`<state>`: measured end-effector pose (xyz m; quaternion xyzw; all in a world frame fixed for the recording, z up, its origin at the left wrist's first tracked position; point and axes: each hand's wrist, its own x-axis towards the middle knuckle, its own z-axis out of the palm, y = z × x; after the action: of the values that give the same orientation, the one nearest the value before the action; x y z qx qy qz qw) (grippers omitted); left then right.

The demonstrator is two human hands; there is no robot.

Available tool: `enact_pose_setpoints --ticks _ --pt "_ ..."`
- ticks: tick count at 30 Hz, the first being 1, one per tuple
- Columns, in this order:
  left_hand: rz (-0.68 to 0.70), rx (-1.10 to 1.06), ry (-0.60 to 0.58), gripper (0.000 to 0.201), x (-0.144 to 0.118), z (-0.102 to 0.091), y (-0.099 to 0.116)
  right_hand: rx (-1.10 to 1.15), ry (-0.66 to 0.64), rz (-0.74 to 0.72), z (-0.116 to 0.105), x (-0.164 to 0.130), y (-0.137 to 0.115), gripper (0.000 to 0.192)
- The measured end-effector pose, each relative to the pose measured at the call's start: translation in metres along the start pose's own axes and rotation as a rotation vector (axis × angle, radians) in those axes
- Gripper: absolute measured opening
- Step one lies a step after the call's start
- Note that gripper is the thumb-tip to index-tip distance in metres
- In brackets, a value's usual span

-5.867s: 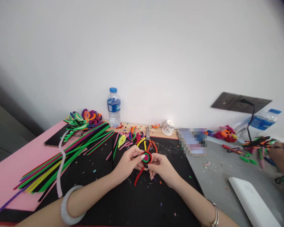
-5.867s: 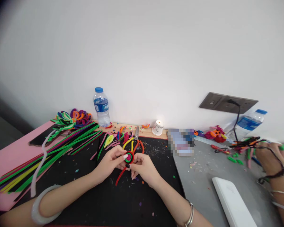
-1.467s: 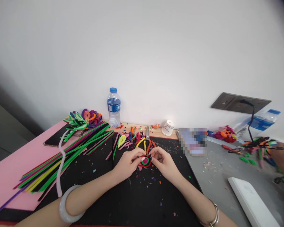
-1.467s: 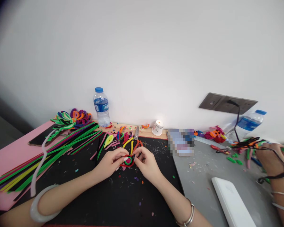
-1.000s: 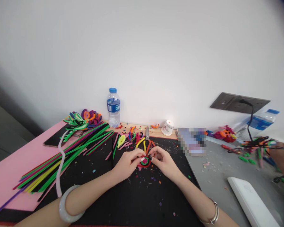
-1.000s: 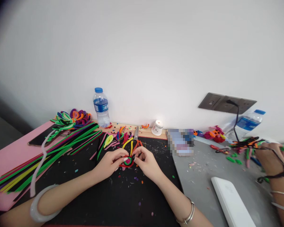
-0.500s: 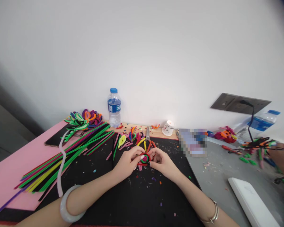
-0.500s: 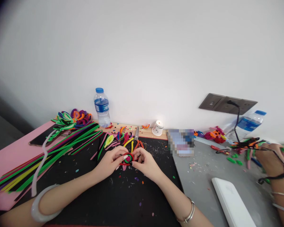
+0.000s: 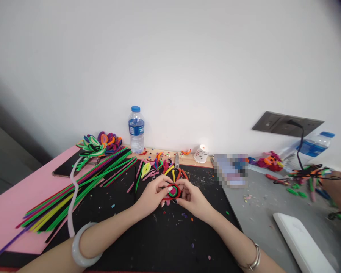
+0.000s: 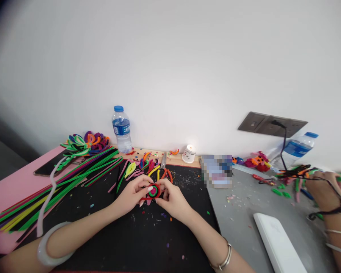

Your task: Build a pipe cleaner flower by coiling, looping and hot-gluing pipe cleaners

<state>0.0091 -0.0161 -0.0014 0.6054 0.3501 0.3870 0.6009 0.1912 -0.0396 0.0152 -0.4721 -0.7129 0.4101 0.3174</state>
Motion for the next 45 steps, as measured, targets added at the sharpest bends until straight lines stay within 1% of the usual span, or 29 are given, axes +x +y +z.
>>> enact_pose_setpoints --ticks 9,19,33,40,43,45 --pt "0.003 0.002 -0.002 0.014 0.002 -0.001 -0.001 -0.054 0.006 -0.018 0.002 -0.001 0.001 0.039" --pt "0.003 0.013 0.012 0.016 0.001 -0.001 0.007 -0.101 -0.012 -0.022 0.001 0.001 0.003 0.039" --pt "-0.017 0.057 0.024 0.018 0.002 -0.003 0.005 -0.138 -0.032 -0.027 0.001 0.001 0.002 0.041" --pt "-0.003 0.011 0.036 0.018 0.000 -0.001 0.013 -0.134 -0.047 -0.022 0.001 0.001 0.002 0.040" --pt "0.006 0.013 0.063 0.018 0.000 -0.001 0.014 -0.137 -0.046 -0.026 0.002 0.001 0.003 0.039" --pt "0.009 0.006 0.097 0.019 0.000 -0.001 0.013 -0.131 -0.049 -0.031 0.002 0.002 0.003 0.033"
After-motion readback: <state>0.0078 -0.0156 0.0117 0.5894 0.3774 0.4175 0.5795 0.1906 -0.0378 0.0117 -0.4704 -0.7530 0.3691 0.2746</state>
